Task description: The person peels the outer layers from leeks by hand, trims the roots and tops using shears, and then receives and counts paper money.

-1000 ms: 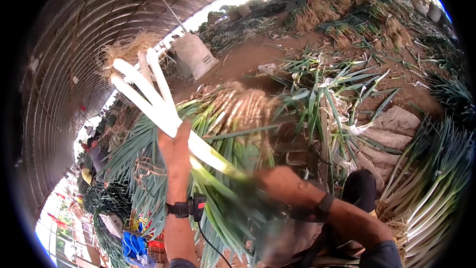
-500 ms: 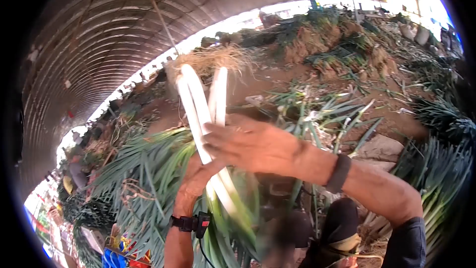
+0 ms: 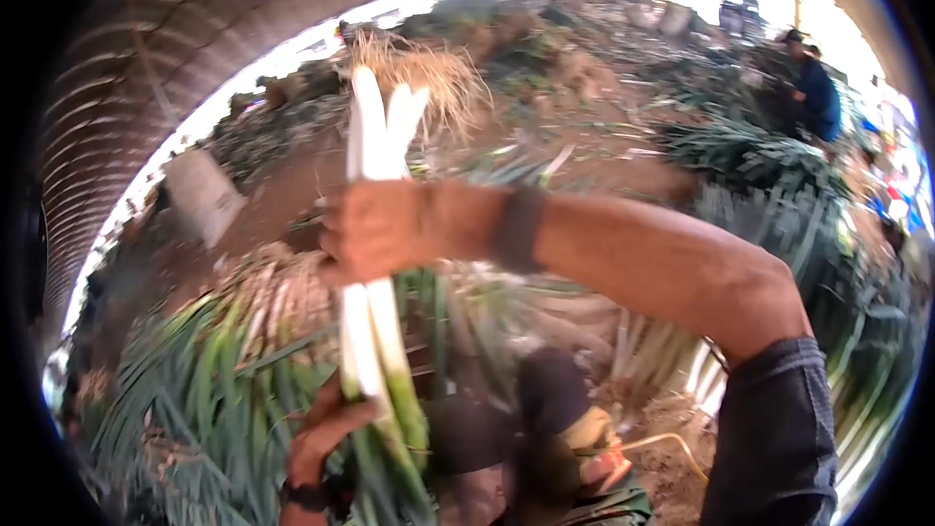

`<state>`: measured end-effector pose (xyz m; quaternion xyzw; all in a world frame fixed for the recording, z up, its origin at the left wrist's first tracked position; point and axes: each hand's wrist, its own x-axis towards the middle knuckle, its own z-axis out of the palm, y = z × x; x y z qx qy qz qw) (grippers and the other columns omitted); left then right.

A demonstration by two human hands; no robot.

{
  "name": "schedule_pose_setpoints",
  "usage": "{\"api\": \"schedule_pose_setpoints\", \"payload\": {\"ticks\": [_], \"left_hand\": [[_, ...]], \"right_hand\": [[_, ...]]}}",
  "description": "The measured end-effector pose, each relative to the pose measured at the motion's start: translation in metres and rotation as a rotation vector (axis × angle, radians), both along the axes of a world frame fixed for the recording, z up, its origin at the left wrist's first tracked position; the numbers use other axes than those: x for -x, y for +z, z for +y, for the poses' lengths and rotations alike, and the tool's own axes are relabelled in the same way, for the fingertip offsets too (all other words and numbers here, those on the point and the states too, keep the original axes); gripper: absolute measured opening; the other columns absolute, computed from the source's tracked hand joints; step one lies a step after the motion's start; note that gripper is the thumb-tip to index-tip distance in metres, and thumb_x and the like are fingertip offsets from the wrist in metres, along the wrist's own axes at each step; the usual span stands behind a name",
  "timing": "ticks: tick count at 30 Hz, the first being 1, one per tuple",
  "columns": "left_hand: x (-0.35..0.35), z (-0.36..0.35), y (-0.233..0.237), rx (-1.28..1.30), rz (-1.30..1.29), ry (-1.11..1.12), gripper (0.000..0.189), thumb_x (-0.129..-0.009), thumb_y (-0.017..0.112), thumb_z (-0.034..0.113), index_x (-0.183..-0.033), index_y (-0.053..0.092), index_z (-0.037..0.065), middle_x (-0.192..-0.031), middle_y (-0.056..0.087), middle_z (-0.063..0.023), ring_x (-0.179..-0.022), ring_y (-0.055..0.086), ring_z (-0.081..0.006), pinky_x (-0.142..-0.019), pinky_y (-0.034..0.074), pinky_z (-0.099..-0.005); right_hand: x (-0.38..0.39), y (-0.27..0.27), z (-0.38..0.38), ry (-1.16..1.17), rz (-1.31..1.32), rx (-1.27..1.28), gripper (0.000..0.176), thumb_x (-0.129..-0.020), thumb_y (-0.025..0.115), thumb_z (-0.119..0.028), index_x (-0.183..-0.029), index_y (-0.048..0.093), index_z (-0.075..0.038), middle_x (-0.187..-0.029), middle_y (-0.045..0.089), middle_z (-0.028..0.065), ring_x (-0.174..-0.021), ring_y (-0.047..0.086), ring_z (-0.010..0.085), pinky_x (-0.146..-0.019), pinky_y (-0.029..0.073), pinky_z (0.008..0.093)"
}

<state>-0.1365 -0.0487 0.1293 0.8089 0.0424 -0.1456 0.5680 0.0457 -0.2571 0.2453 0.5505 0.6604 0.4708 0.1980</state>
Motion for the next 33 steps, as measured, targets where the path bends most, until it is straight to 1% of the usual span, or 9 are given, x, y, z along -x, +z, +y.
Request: {"api": "schedule_pose_setpoints", "payload": {"ticks": [2,5,7,9,16,23,27,31,33], "left_hand": [[0.004,0.021,-0.023,-0.170,-0.106,-0.090,0.073,-0.081,0.071,0.019,-0.145,0.043,-0.005,-0.142,0.054,-0.0128,-0.134,0.046,-0.0267,-0.109,0.039,-0.0343],[0.001,0.129,-0.131,-0.052,-0.137,-0.016,0.048,-0.086,0.070,0.026,-0.124,0.058,-0.001,-0.113,0.066,-0.0139,-0.098,0.063,-0.0263,-0.085,0.050,-0.0369],[-0.002,0.205,-0.185,0.114,-0.097,0.188,0.032,-0.092,0.066,0.025,-0.111,0.065,0.000,-0.098,0.071,-0.0140,-0.080,0.069,-0.0259,-0.072,0.056,-0.0380],[0.000,0.204,-0.166,0.025,-0.188,0.367,0.033,-0.093,0.065,0.023,-0.115,0.062,-0.002,-0.100,0.069,-0.0136,-0.082,0.068,-0.0231,-0.074,0.056,-0.0389],[0.004,0.116,-0.040,-0.388,-0.164,0.419,0.058,-0.098,0.061,0.044,-0.137,0.057,0.000,-0.136,0.060,-0.0137,-0.126,0.054,-0.0269,-0.109,0.038,-0.0396],[-0.014,0.061,-0.025,-0.846,-0.134,0.157,0.054,-0.098,0.063,0.037,-0.140,0.055,0.003,-0.135,0.060,-0.0146,-0.110,0.064,-0.0281,-0.094,0.051,-0.0420],[-0.018,0.073,-0.049,-0.508,0.034,0.169,0.052,-0.098,0.063,0.036,-0.139,0.055,0.004,-0.139,0.058,-0.0146,-0.113,0.063,-0.0291,-0.097,0.049,-0.0441],[-0.008,0.067,-0.052,-0.531,0.003,0.108,0.056,-0.099,0.059,0.042,-0.138,0.056,0.002,-0.133,0.062,-0.0151,-0.111,0.064,-0.0272,-0.093,0.050,-0.0399],[-0.002,0.067,-0.057,-0.486,0.051,0.124,0.057,-0.098,0.059,0.043,-0.137,0.056,0.002,-0.130,0.064,-0.0154,-0.111,0.064,-0.0279,-0.094,0.050,-0.0399]], "right_hand": [[-0.032,0.005,-0.037,-0.066,0.048,-0.008,0.017,-0.078,0.066,-0.018,-0.088,0.055,-0.010,-0.067,0.062,0.0038,-0.067,0.064,0.0201,-0.057,0.052,0.0324],[-0.087,0.010,-0.120,-0.184,0.039,-0.069,0.016,-0.094,0.055,-0.014,-0.104,0.055,-0.002,-0.070,0.058,0.0086,-0.065,0.062,0.0225,-0.066,0.057,0.0343],[-0.048,0.053,-0.180,-0.810,0.348,0.101,0.032,-0.103,0.042,-0.011,-0.131,0.050,0.002,-0.075,0.061,0.0131,-0.067,0.063,0.0256,-0.072,0.059,0.0373],[-0.067,0.047,-0.260,-0.555,0.131,-0.120,0.019,-0.091,0.055,-0.001,-0.109,0.061,0.001,-0.078,0.067,0.0122,-0.067,0.065,0.0248,-0.062,0.055,0.0401],[0.050,0.029,-0.448,-1.477,0.241,-0.564,0.042,-0.072,0.068,-0.005,-0.111,0.053,-0.005,-0.079,0.069,0.0196,-0.077,0.067,0.0418,-0.063,0.050,0.0530],[0.184,-0.170,-0.562,-1.790,0.732,-1.405,0.046,-0.065,0.080,-0.033,-0.096,0.062,-0.004,-0.081,0.069,0.0169,-0.071,0.068,0.0324,-0.067,0.055,0.0464],[0.259,-0.319,-0.587,-1.718,1.234,-1.666,0.056,-0.067,0.086,-0.033,-0.097,0.057,0.004,-0.091,0.069,0.0236,-0.086,0.069,0.0344,-0.073,0.056,0.0401],[0.272,-0.319,-0.520,-1.766,1.417,-1.594,0.051,-0.073,0.079,-0.030,-0.099,0.056,0.007,-0.094,0.068,0.0263,-0.090,0.068,0.0353,-0.080,0.054,0.0421],[0.258,-0.311,-0.498,-1.948,1.274,-1.162,0.041,-0.076,0.071,-0.028,-0.103,0.060,0.001,-0.095,0.068,0.0239,-0.091,0.067,0.0387,-0.082,0.053,0.0468]]}}
